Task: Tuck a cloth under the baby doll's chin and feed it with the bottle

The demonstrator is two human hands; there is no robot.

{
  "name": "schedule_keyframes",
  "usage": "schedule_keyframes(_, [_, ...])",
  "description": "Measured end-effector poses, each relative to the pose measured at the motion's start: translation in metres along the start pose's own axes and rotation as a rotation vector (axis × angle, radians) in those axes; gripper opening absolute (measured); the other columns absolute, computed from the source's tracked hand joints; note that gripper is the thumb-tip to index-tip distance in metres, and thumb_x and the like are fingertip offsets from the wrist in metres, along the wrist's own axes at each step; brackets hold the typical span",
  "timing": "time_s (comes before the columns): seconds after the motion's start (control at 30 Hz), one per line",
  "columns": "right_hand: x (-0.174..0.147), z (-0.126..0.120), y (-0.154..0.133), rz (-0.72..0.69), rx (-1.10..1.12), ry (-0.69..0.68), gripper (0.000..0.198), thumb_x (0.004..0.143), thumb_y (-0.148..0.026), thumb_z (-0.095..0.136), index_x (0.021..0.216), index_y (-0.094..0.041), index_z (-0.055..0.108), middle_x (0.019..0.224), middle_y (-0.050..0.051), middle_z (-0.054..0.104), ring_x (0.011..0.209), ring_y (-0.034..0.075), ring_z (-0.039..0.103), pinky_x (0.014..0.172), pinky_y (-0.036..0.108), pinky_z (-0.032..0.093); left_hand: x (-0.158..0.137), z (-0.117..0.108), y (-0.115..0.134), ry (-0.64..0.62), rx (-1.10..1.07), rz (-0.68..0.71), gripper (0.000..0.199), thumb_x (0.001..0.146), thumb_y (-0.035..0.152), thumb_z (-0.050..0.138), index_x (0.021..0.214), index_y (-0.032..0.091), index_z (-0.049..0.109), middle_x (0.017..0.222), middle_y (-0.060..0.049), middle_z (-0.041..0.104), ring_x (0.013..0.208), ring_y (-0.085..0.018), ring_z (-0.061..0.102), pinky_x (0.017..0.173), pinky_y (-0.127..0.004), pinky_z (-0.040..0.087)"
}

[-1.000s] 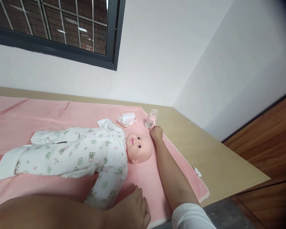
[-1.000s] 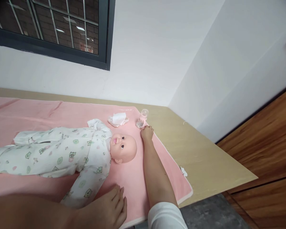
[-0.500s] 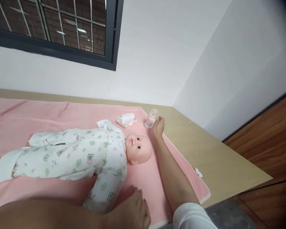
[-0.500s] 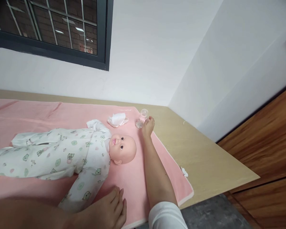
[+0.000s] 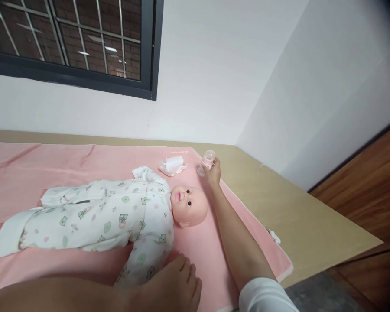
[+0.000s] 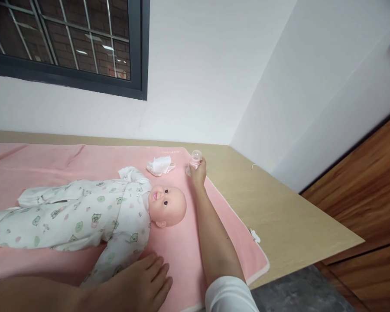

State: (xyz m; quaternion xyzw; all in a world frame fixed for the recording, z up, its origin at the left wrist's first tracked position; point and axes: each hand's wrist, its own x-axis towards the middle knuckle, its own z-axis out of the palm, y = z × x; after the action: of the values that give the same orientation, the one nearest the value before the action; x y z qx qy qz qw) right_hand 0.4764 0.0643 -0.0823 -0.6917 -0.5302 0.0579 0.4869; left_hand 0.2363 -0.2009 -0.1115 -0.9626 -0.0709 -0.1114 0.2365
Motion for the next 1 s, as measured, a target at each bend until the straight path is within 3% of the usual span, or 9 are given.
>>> schedule_keyframes(0.2, [0.007, 0.005, 0.01, 0.022, 0.112, 0.044, 0.079, 0.077, -0.03, 0.065, 0.148, -0.015, 0.035, 0.136, 0.016, 0.059, 0.114, 0.025, 0.062, 0.101, 0.035, 0.046, 0.003, -0.041, -0.03, 0.103, -0.028, 0.051, 0.016, 0.095, 0.016, 0.06, 0.107, 0.013, 0.069, 0.1, -0.011, 0.074, 0.09, -0.021, 0.066, 0.085, -0.038, 0.049])
schedule_keyframes(0.4, [0.012, -0.001, -0.005, -0.044, 0.278, 0.094, 0.083, 0.068, -0.037, 0.07, 0.143, -0.013, 0.042, 0.131, 0.018, 0.062, 0.105, 0.027, 0.064, 0.097, 0.043, 0.05, 0.0, -0.082, -0.063, 0.186, -0.087, -0.075, 0.017, 0.096, 0.016, 0.055, 0.104, 0.016, 0.069, 0.113, -0.011, 0.071, 0.103, -0.022, 0.065, 0.09, -0.035, 0.052])
schedule_keyframes(0.57, [0.002, -0.018, -0.057, -0.099, 0.455, 0.0, 0.085, 0.064, -0.038, 0.074, 0.14, -0.012, 0.046, 0.133, 0.019, 0.061, 0.11, 0.028, 0.064, 0.099, 0.044, 0.051, -0.005, -0.088, -0.103, 0.313, -0.176, -0.335, 0.025, 0.096, 0.011, 0.043, 0.105, 0.015, 0.066, 0.115, -0.011, 0.071, 0.097, -0.023, 0.069, 0.077, -0.034, 0.057])
schedule_keyframes(0.77, [-0.039, -0.045, -0.129, -0.236, 0.663, -0.256, 0.079, 0.067, -0.044, 0.08, 0.135, -0.017, 0.051, 0.133, 0.016, 0.063, 0.112, 0.027, 0.065, 0.099, 0.046, 0.052, -0.024, -0.085, -0.141, 0.479, -0.251, -0.783, 0.03, 0.099, 0.024, 0.048, 0.129, 0.018, 0.055, 0.126, -0.009, 0.068, 0.108, -0.023, 0.068, 0.087, -0.035, 0.057])
schedule_keyframes(0.9, [-0.081, -0.059, -0.164, -0.318, 0.69, -0.41, 0.078, 0.069, -0.046, 0.082, 0.137, -0.022, 0.053, 0.133, 0.012, 0.064, 0.116, 0.026, 0.064, 0.101, 0.045, 0.052, -0.031, -0.086, -0.151, 0.484, -0.306, -1.011, 0.055, 0.095, 0.04, 0.055, 0.145, 0.021, 0.039, 0.132, -0.01, 0.065, 0.112, -0.028, 0.067, 0.086, -0.039, 0.057])
schedule_keyframes(1.0, [-0.108, -0.064, -0.183, -0.345, 0.697, -0.504, 0.078, 0.07, -0.048, 0.083, 0.138, -0.025, 0.054, 0.134, 0.011, 0.063, 0.118, 0.026, 0.063, 0.099, 0.044, 0.054, -0.032, -0.088, -0.153, 0.469, -0.316, -1.096, 0.064, 0.092, 0.048, 0.057, 0.147, 0.024, 0.036, 0.132, -0.009, 0.065, 0.114, -0.03, 0.067, 0.084, -0.041, 0.057])
